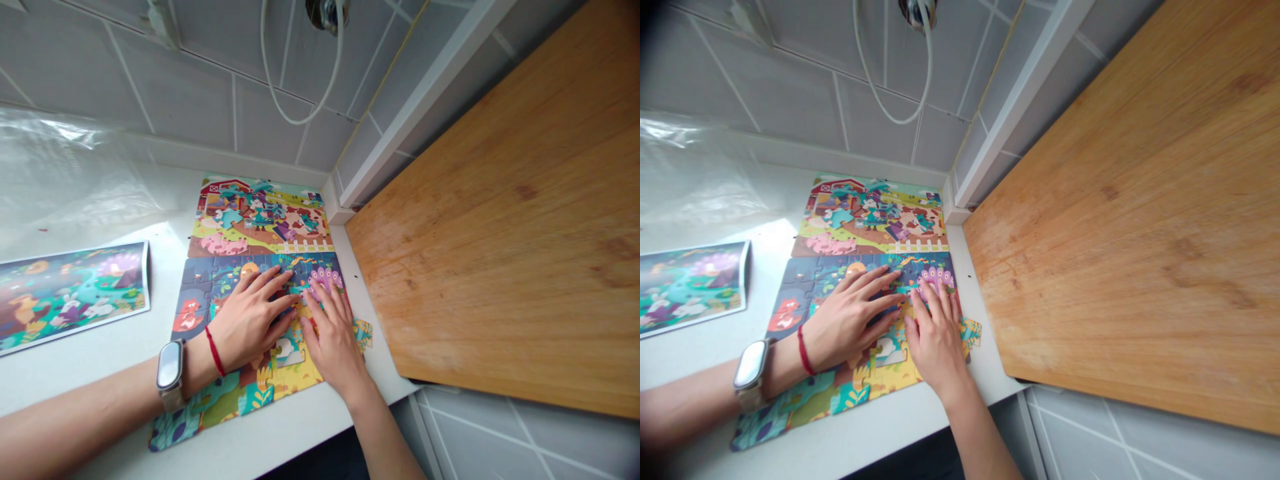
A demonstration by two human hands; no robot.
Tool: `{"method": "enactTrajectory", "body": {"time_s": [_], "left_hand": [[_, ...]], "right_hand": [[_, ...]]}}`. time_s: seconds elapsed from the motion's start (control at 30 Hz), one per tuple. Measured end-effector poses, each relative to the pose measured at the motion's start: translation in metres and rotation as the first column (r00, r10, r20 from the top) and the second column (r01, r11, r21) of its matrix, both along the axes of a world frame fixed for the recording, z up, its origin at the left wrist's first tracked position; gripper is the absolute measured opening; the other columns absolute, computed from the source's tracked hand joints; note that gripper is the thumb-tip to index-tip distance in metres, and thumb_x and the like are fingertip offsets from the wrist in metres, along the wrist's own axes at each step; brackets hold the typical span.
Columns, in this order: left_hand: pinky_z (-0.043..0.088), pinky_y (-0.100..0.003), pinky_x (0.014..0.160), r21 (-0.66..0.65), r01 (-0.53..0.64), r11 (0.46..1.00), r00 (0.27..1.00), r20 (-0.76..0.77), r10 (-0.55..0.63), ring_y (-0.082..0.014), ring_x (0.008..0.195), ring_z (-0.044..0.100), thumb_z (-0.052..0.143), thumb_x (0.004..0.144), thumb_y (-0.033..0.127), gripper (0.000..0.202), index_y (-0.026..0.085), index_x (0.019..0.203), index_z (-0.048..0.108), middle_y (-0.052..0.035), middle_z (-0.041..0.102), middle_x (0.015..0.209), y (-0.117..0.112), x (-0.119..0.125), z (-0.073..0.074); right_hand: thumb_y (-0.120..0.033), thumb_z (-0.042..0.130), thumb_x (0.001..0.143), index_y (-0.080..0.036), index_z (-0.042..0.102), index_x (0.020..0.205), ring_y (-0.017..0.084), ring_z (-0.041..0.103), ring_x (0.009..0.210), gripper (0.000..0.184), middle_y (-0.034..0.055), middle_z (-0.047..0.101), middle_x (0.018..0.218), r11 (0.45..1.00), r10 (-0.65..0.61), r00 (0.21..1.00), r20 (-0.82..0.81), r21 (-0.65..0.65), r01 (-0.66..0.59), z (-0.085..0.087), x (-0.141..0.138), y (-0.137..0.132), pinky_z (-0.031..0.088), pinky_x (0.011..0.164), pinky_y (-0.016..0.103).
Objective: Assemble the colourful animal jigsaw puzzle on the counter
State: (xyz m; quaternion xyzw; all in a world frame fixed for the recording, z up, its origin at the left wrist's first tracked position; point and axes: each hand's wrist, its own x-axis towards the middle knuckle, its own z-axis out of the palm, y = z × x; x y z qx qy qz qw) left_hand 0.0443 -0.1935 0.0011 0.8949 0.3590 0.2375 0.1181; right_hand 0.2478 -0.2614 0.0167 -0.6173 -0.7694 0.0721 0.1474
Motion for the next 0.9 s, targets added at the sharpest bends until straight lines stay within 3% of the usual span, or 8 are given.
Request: {"method": "enactTrajectory", "body": {"time_s": [0.27, 0.57, 0.9], "left_hand": [[0.044, -0.064, 0.113, 0.011, -0.016, 1.000, 1.000, 0.008, 0.016, -0.0396, 0.141, 0.052, 0.053, 0.103, 0.036, 0.032, 0.025, 0.123, 0.075, -0.0120, 0.062, 0.148, -0.0002, -0.0004, -0.0011], [0.045, -0.063, 0.113, 0.033, -0.017, 0.999, 0.999, -0.033, 0.018, -0.0391, 0.142, 0.051, 0.053, 0.103, 0.036, 0.032, 0.025, 0.126, 0.073, -0.0124, 0.060, 0.152, -0.0011, -0.0004, -0.0017], [0.042, -0.064, 0.113, 0.020, 0.013, 1.000, 1.000, -0.013, -0.013, -0.0391, 0.140, 0.053, 0.056, 0.102, 0.034, 0.026, 0.027, 0.116, 0.076, -0.0113, 0.060, 0.151, -0.0016, -0.0020, -0.0014]], "right_hand": [[-0.027, 0.049, 0.106, -0.021, 0.055, 0.153, 0.034, 0.032, 0.158, 0.048, 0.0049, 0.042, 0.168, 0.999, 0.009, 0.999, 0.033, -0.050, -0.007, 0.0018, -0.0004, 0.0008, 0.032, 0.126, 0.064], [-0.029, 0.052, 0.105, -0.026, 0.055, 0.154, 0.032, 0.039, 0.154, 0.049, 0.0043, 0.046, 0.165, 0.999, 0.004, 1.000, 0.016, -0.040, -0.003, 0.0035, 0.0005, 0.0026, 0.037, 0.123, 0.062], [-0.031, 0.049, 0.106, -0.029, 0.052, 0.155, 0.031, 0.039, 0.152, 0.049, 0.0004, 0.045, 0.166, 0.998, -0.014, 0.999, 0.045, -0.062, 0.017, 0.0073, 0.0009, 0.0024, 0.038, 0.120, 0.057]]}}
